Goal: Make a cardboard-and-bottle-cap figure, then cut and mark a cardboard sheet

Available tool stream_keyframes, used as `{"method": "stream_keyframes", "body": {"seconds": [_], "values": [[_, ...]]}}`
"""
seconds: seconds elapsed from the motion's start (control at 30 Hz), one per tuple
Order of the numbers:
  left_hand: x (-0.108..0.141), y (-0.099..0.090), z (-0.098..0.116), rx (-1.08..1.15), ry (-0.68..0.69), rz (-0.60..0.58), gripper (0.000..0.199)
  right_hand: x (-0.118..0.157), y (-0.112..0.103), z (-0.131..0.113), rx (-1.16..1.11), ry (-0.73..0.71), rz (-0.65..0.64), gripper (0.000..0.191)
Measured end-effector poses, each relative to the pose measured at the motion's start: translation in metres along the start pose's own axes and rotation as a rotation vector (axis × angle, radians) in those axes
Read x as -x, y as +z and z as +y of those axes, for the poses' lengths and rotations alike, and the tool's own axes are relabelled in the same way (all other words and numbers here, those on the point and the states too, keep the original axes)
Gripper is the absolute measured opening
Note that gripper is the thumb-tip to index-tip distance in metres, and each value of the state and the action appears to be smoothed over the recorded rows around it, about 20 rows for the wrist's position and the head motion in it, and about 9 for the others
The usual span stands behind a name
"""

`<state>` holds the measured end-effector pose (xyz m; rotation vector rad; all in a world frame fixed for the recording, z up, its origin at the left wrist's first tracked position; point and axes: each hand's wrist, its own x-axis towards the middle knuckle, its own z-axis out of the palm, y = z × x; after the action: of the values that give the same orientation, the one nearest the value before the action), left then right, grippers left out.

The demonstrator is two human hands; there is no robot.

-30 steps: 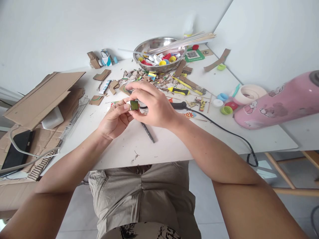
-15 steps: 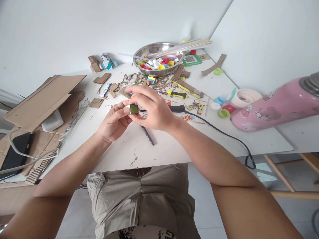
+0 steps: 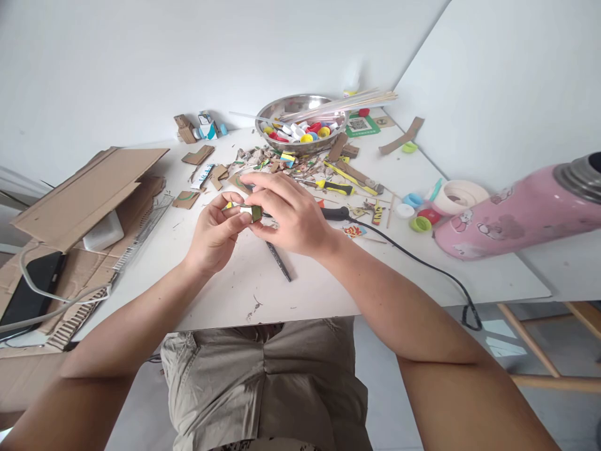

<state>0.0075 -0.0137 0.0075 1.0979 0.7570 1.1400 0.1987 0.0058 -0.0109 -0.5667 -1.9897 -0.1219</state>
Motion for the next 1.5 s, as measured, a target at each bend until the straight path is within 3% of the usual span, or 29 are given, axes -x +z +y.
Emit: {"method": "stream_keyframes", "body": {"seconds": [0.2,0.57,0.7,0.9,1.17,1.4,1.5], "values": [[0.003,0.003,0.001,-0.040,0.056,0.028,0.073,0.002,0.002,0.003,0.050,0.027,-0.059,0.013],[0.002,0.004,-0.003,-0.099,0.097,0.045,0.075,0.003,0.014,0.005,0.068,-0.011,-0.021,0.011],[-0.003,-0.002,-0.004,-0.208,0.176,0.102,0.071,0.002,0.010,0.006,0.026,0.101,-0.069,0.010],[-0.009,-0.016,-0.002,-0.481,0.323,0.196,0.052,0.001,0.004,0.009,-0.021,0.181,-0.075,0.029],[-0.013,-0.026,-0.004,-0.774,0.494,0.157,0.037,-0.006,-0.005,0.007,-0.247,0.434,-0.024,0.006],[-0.012,-0.028,-0.010,-0.914,0.574,0.117,0.027,-0.006,0.001,-0.002,-0.188,0.325,-0.082,0.017],[-0.012,-0.029,-0.011,-0.987,0.592,0.124,0.026,-0.002,0.005,-0.005,-0.153,0.292,-0.073,0.011]]}}
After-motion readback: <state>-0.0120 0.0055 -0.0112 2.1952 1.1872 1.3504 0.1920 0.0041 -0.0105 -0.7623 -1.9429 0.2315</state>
